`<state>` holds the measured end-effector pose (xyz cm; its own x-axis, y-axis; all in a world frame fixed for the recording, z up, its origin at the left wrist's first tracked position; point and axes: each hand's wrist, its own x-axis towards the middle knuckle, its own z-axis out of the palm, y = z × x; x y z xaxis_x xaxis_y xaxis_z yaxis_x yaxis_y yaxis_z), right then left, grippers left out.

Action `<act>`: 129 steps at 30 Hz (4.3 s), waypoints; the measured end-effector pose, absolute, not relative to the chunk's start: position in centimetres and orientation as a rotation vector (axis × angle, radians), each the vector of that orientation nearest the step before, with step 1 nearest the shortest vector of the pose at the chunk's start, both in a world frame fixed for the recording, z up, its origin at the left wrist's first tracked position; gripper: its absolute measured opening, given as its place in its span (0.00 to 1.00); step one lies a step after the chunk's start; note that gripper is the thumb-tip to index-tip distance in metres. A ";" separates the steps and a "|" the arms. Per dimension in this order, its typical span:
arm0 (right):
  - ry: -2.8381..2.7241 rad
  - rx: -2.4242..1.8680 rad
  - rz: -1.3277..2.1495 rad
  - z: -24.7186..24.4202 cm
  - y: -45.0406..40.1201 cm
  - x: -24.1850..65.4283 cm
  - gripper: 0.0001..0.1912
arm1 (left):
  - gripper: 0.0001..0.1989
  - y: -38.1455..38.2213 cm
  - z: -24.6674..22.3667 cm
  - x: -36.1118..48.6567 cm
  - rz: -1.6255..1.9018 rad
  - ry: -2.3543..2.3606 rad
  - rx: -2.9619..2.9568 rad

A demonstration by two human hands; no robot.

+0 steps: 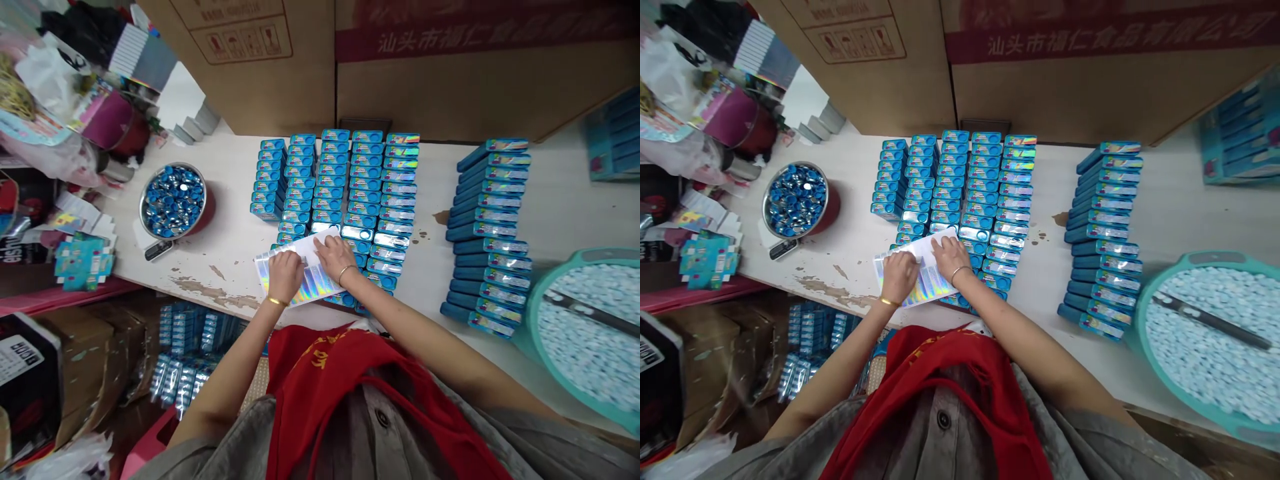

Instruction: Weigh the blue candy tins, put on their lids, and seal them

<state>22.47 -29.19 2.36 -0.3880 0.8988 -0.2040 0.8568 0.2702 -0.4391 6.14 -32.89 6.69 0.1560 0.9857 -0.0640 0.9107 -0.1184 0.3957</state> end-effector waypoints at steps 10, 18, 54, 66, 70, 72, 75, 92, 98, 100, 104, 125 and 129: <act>-1.031 -1.463 1.571 5.1 -35.5 27.5 0.32 | 0.14 -36.1 10.7 12.8 1.206 1.525 0.824; -0.859 -1.600 1.332 5.3 -40.8 34.2 0.20 | 0.10 -37.3 6.4 18.7 0.861 1.485 1.064; -1.833 -1.828 0.527 3.2 -38.4 33.6 0.24 | 0.09 -31.4 6.2 11.8 0.466 1.707 2.059; -2.661 -1.642 0.784 3.2 -30.7 19.6 0.24 | 0.13 -29.0 4.0 1.6 -0.038 1.711 2.429; -2.645 -1.662 0.762 3.1 -30.9 19.8 0.24 | 0.11 -30.0 4.0 1.6 0.030 1.683 2.450; -2.635 -1.658 0.761 3.2 -30.9 19.8 0.24 | 0.08 -31.1 4.6 1.8 0.095 1.672 2.417; -2.579 -1.645 0.802 3.1 -30.6 19.7 0.24 | 0.04 -34.0 6.8 2.7 0.291 1.663 2.293; -0.990 -1.529 1.461 7.4 -43.1 32.4 0.22 | 0.09 -39.8 7.8 16.6 0.934 1.420 0.862; -1.085 -1.758 1.280 4.1 -44.8 36.3 0.22 | 0.05 -39.7 5.1 19.7 0.690 1.549 1.475; -1.124 -1.821 1.225 3.5 -44.7 36.6 0.21 | 0.05 -39.6 4.8 20.3 0.609 1.631 1.591; -1.243 -1.892 1.143 2.7 -44.0 36.9 0.19 | 0.04 -39.4 4.5 21.0 0.479 1.730 1.749; -1.684 -2.061 1.074 0.6 -45.0 37.5 0.23 | 0.15 -38.4 4.6 21.5 0.198 1.874 1.802; -1.893 -2.056 0.614 3.5 -41.6 35.4 0.26 | 0.05 -35.8 5.9 15.3 0.466 1.711 1.958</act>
